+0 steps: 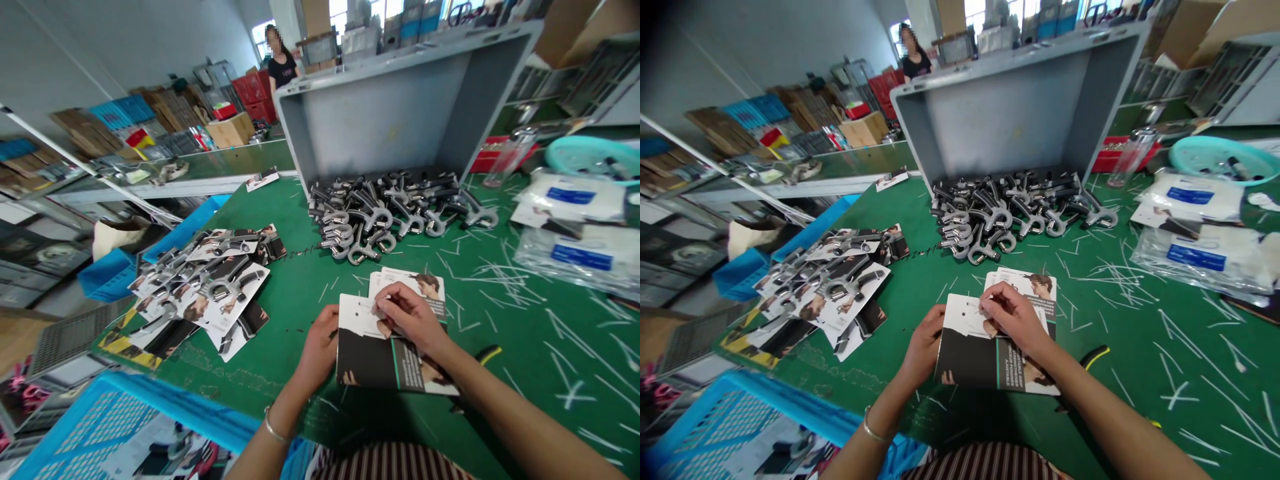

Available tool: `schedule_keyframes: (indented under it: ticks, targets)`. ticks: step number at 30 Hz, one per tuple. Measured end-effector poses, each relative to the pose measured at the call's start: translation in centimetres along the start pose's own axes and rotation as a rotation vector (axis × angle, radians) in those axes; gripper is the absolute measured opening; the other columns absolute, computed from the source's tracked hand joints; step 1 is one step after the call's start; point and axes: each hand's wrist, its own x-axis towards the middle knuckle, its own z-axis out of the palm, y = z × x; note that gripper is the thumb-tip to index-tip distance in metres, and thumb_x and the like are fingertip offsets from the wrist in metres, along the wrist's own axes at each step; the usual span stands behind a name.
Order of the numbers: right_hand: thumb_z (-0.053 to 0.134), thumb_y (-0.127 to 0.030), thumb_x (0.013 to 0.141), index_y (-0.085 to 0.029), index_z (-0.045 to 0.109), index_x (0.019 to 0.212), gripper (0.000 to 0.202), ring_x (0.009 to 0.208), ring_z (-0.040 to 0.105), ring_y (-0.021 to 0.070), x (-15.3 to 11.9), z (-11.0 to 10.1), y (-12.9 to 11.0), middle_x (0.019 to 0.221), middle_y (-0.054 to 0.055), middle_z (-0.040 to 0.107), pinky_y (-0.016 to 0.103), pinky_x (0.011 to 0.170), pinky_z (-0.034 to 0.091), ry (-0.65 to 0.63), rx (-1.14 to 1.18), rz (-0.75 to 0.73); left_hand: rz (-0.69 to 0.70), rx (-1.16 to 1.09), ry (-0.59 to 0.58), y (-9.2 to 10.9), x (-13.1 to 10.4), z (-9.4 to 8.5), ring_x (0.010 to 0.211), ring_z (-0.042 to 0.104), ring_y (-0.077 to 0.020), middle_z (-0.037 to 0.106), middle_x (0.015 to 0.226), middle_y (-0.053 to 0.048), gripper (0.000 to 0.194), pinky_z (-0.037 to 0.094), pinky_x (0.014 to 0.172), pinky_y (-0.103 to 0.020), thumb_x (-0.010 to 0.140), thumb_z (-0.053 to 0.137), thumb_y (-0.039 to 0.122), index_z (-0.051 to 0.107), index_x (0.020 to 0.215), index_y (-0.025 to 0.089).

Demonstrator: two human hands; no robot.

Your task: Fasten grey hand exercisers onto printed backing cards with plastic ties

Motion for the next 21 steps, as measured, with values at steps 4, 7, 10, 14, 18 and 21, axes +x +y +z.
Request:
schedule_keyframes:
  ticks: [4, 7, 10, 14, 18, 21]
  targets:
    - [0.054, -0.036, 0.095, -0.022, 0.055, 0.094, 0.014, 0.057, 0.049, 0.0112, 0.3, 0.8, -0.7, 0.07, -0.004, 0.051, 0.025, 0.054, 0.039, -0.042, -0.204, -0.004, -0.228, -0.279, 0.036, -1.6, 0.3, 1.1, 0.088, 0.064, -0.0208, 0.072, 0.097, -0.006, 0.021, 0.05, 0.084, -0.033, 0.081, 0.063, 0.023, 0.078, 0.095, 0.018]
    - [0.052, -0.03, 0.095, -0.022, 0.056, 0.093, 0.01, 0.062, 0.051, 0.0128, 0.7, 1.0, -1.3, 0.071, -0.003, 0.054, 0.026, 0.059, 0.039, -0.052, -0.411, -0.054, -0.355, -0.373, 0.082, -1.7, 0.1, 1.7, 0.077, 0.065, -0.0195, 0.075, 0.084, -0.003, 0.024, 0.051, 0.079, -0.032, 0.078, 0.065, 0.025, 0.077, 0.096, 0.016]
    - [0.051, -0.027, 0.094, -0.022, 0.057, 0.092, 0.007, 0.068, 0.053, 0.0142, 1.3, 0.8, -1.9, 0.076, -0.002, 0.058, 0.027, 0.062, 0.038, -0.072, -0.556, -0.111, -0.304, -0.31, 0.063, -0.6, 0.2, 1.6, 0.078, 0.065, -0.0195, 0.075, 0.082, -0.003, 0.02, 0.05, 0.077, -0.03, 0.077, 0.065, 0.023, 0.078, 0.09, 0.016]
    - [0.051, -0.021, 0.091, -0.021, 0.055, 0.089, 0.004, 0.071, 0.052, 0.0155, 1.6, 0.5, -2.6, 0.079, -0.001, 0.057, 0.028, 0.066, 0.038, -0.092, -0.704, -0.179, -0.171, -0.209, -0.006, 1.3, 0.2, 1.6, 0.082, 0.064, -0.0191, 0.074, 0.088, -0.003, 0.017, 0.048, 0.077, -0.028, 0.08, 0.062, 0.02, 0.079, 0.085, 0.017]
    - [0.049, -0.016, 0.091, -0.021, 0.053, 0.089, 0.007, 0.071, 0.051, 0.0155, 1.0, 0.2, -3.5, 0.079, -0.001, 0.056, 0.028, 0.067, 0.038, -0.086, -0.707, -0.221, -0.07, -0.161, 0.046, 2.7, -0.3, 2.1, 0.08, 0.062, -0.0176, 0.07, 0.086, -0.003, 0.02, 0.047, 0.075, -0.026, 0.084, 0.059, 0.017, 0.078, 0.087, 0.019]
    - [0.045, -0.016, 0.095, -0.022, 0.056, 0.097, 0.012, 0.08, 0.054, 0.0165, 0.2, 0.0, -3.9, 0.088, 0.001, 0.06, 0.03, 0.074, 0.04, -0.14, -0.671, -0.262, 0.022, -0.083, 0.06, 3.1, -0.4, 2.4, 0.081, 0.061, -0.0175, 0.068, 0.085, -0.005, 0.022, 0.047, 0.075, -0.026, 0.087, 0.056, 0.016, 0.078, 0.086, 0.019]
